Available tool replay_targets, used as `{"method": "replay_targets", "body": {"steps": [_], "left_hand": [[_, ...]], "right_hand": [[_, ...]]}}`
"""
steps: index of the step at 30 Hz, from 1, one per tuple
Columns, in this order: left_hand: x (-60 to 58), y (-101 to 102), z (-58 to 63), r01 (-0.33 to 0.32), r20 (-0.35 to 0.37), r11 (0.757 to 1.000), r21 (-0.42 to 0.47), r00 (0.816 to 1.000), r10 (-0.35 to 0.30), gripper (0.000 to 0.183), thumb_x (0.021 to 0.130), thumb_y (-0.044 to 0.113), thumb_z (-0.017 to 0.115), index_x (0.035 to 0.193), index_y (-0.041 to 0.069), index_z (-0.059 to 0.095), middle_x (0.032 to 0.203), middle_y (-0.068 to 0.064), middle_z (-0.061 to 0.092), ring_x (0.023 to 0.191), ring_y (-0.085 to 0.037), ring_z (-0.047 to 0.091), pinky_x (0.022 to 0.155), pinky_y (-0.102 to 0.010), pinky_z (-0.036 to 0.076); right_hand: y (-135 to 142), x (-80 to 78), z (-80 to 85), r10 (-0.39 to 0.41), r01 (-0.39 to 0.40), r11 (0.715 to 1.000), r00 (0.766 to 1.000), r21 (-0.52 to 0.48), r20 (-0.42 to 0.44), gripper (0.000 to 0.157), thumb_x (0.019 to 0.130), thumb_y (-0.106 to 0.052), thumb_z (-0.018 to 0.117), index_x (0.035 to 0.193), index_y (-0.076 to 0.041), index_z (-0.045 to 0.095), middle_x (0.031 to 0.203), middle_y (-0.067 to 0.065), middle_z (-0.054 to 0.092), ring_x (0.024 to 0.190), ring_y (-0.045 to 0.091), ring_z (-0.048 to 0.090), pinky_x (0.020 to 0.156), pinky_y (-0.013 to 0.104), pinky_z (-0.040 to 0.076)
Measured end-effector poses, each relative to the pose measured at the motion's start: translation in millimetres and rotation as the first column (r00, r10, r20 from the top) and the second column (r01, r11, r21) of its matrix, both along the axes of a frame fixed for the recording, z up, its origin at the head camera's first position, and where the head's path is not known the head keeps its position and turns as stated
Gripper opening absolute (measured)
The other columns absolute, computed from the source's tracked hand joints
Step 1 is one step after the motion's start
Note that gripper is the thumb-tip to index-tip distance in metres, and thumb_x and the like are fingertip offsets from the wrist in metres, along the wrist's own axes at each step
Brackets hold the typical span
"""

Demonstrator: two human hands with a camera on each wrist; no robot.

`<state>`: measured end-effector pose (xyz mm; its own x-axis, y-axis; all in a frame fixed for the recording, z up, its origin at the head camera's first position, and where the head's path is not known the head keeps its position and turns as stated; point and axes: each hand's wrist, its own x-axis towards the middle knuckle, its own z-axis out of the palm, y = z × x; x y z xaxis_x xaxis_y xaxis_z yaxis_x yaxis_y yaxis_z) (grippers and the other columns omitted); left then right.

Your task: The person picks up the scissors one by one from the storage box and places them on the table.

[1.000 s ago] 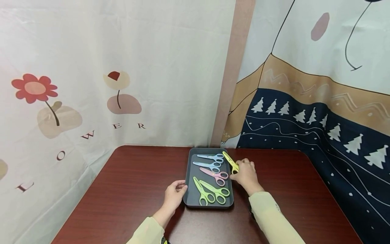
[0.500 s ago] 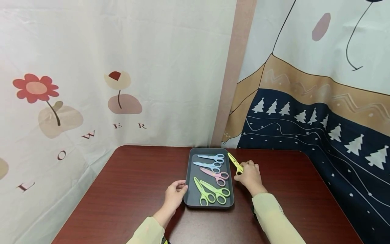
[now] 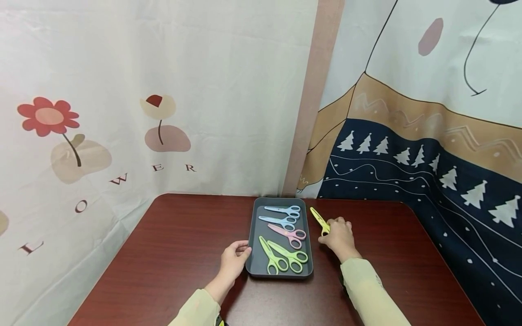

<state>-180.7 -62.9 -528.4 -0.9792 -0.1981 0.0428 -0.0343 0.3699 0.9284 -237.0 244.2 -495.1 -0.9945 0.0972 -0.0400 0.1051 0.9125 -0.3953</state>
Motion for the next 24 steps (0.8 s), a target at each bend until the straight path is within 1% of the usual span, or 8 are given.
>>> {"method": "replay_targets", "body": {"steps": [13,20,24], "left_hand": [[-0.3,-0.1,-2.3,0.0,0.006,1.0,0.003,1.0,0.0,0.02,0.084,0.006,0.068,0.103,0.001,0.068,0.087,-0.008,0.068,0.077,-0.015,0.061,0.066,-0.025,0.05],[0.1,0.4,-1.5,-0.001,0.002,1.0,0.008,1.0,0.001,0.02,0.084,0.005,0.068,0.103,0.0,0.068,0.088,-0.008,0.068,0.077,-0.015,0.061,0.066,-0.024,0.05],[0.2,0.4,-1.3,0.0,0.002,1.0,0.004,1.0,0.0,0.02,0.084,0.005,0.068,0.103,0.0,0.068,0.088,-0.008,0.068,0.078,-0.016,0.062,0.066,-0.025,0.051]], "right_hand": [[8.8,3.1,0.2,0.049,-0.049,0.999,0.999,0.013,-0.015,0.057,0.069,-0.021,0.078,0.115,0.007,0.059,0.109,0.027,0.052,0.095,0.04,0.042,0.075,0.047,0.042],[11.4,1.7,-3.6,0.044,-0.044,0.999,0.999,0.023,-0.003,0.057,0.069,-0.021,0.077,0.116,0.006,0.059,0.111,0.027,0.052,0.096,0.04,0.043,0.075,0.046,0.041],[12.3,1.0,-4.4,0.042,-0.042,0.999,0.999,0.022,0.012,0.057,0.07,-0.021,0.077,0.116,0.007,0.059,0.11,0.026,0.051,0.094,0.039,0.042,0.072,0.043,0.04]]}}
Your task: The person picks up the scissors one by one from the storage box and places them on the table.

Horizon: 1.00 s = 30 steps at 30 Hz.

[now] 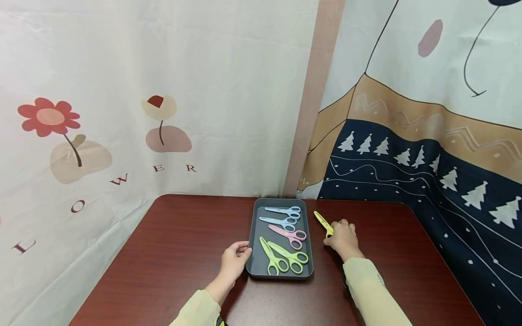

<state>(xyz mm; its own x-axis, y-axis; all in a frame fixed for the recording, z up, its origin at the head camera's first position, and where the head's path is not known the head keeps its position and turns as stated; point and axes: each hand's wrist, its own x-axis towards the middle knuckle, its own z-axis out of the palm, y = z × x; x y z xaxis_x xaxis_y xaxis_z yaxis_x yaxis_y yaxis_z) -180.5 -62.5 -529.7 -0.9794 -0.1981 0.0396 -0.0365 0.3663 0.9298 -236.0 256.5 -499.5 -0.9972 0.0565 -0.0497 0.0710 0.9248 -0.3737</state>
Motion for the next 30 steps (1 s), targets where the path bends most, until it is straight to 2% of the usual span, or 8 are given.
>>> {"method": "replay_targets", "body": {"steps": [12,23,30], "left_hand": [[0.0,-0.5,-0.2,-0.002,-0.007,1.0,-0.005,1.0,0.002,0.019,0.084,0.006,0.068,0.102,0.001,0.068,0.088,-0.008,0.069,0.077,-0.015,0.062,0.065,-0.024,0.051],[-1.4,0.5,-2.2,-0.001,0.002,1.0,0.026,1.0,0.001,0.018,0.084,0.005,0.068,0.102,0.0,0.068,0.087,-0.008,0.068,0.076,-0.013,0.06,0.065,-0.022,0.049],[-1.5,0.6,-1.8,-0.007,-0.003,1.0,0.02,1.0,0.007,0.018,0.084,0.004,0.068,0.101,0.0,0.068,0.086,-0.008,0.069,0.076,-0.014,0.061,0.065,-0.022,0.049]], "right_hand": [[-1.6,-3.7,-3.9,-0.001,0.001,1.0,1.0,0.004,0.009,0.056,0.07,-0.021,0.077,0.116,0.006,0.06,0.111,0.026,0.052,0.095,0.039,0.043,0.071,0.044,0.041],[-0.1,-5.4,-5.8,0.005,-0.005,1.0,1.0,0.006,0.005,0.053,0.069,-0.018,0.076,0.113,0.006,0.061,0.107,0.026,0.052,0.092,0.039,0.043,0.071,0.043,0.04],[0.6,-7.1,-4.3,0.005,-0.004,1.0,1.0,-0.009,0.014,0.055,0.07,-0.018,0.075,0.116,0.007,0.059,0.108,0.025,0.051,0.091,0.039,0.043,0.07,0.041,0.038]]}}
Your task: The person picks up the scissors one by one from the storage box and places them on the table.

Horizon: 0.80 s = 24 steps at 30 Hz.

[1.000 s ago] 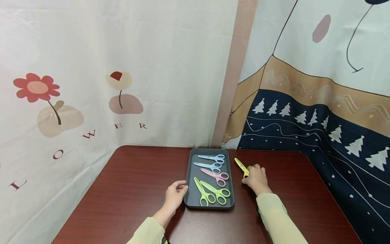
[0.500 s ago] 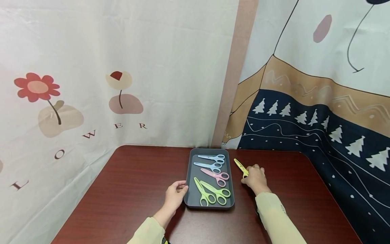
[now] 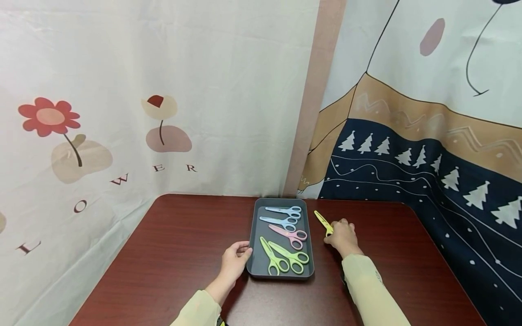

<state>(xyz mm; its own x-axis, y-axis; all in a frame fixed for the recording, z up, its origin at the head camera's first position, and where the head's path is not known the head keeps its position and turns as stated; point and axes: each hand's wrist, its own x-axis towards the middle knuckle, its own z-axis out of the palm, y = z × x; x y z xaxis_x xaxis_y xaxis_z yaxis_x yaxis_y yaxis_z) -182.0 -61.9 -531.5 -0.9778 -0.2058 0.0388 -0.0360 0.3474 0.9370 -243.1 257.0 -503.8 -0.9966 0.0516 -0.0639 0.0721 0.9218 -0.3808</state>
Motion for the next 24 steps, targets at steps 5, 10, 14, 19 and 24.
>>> {"method": "replay_targets", "body": {"steps": [5,10,14,19,24], "left_hand": [[0.6,0.2,0.6,0.001,0.006,1.0,0.005,1.0,-0.001,0.018,0.084,0.004,0.068,0.101,0.0,0.068,0.087,-0.008,0.068,0.076,-0.014,0.061,0.065,-0.022,0.05],[0.9,0.8,0.0,-0.004,0.011,1.0,0.002,1.0,0.004,0.019,0.084,0.004,0.068,0.102,0.0,0.068,0.086,-0.008,0.068,0.076,-0.014,0.061,0.065,-0.022,0.05],[0.2,0.6,-0.6,0.001,0.007,1.0,0.0,1.0,-0.001,0.018,0.084,0.004,0.068,0.102,0.0,0.068,0.087,-0.008,0.068,0.076,-0.014,0.061,0.065,-0.022,0.05],[0.0,-0.4,-0.5,0.009,0.004,1.0,-0.004,1.0,-0.009,0.019,0.084,0.004,0.068,0.102,0.0,0.068,0.087,-0.009,0.068,0.077,-0.015,0.061,0.065,-0.023,0.05],[0.6,-0.7,0.4,0.013,0.005,1.0,-0.001,1.0,-0.013,0.019,0.084,0.005,0.068,0.103,0.0,0.068,0.088,-0.008,0.068,0.077,-0.015,0.061,0.065,-0.023,0.05]], "right_hand": [[1.5,0.4,2.1,0.018,-0.018,1.0,1.0,-0.015,-0.001,0.055,0.072,-0.017,0.075,0.117,0.009,0.058,0.107,0.026,0.051,0.09,0.039,0.043,0.069,0.041,0.039],[3.9,-0.3,0.9,0.036,-0.036,0.999,0.999,-0.027,-0.008,0.054,0.073,-0.016,0.075,0.117,0.01,0.059,0.105,0.025,0.052,0.09,0.039,0.045,0.071,0.042,0.039],[5.8,-2.1,-0.2,0.047,-0.047,0.998,0.999,-0.047,-0.009,0.052,0.074,-0.016,0.075,0.115,0.01,0.059,0.105,0.025,0.053,0.091,0.039,0.046,0.072,0.043,0.04],[6.6,-4.7,-0.6,0.055,-0.055,0.997,0.998,-0.053,-0.011,0.052,0.074,-0.017,0.077,0.115,0.009,0.06,0.105,0.025,0.053,0.093,0.041,0.047,0.074,0.045,0.04],[6.6,-6.9,-1.2,0.046,-0.045,0.997,0.999,-0.058,0.009,0.053,0.074,-0.018,0.077,0.117,0.009,0.06,0.107,0.025,0.052,0.094,0.04,0.046,0.073,0.043,0.041]]}}
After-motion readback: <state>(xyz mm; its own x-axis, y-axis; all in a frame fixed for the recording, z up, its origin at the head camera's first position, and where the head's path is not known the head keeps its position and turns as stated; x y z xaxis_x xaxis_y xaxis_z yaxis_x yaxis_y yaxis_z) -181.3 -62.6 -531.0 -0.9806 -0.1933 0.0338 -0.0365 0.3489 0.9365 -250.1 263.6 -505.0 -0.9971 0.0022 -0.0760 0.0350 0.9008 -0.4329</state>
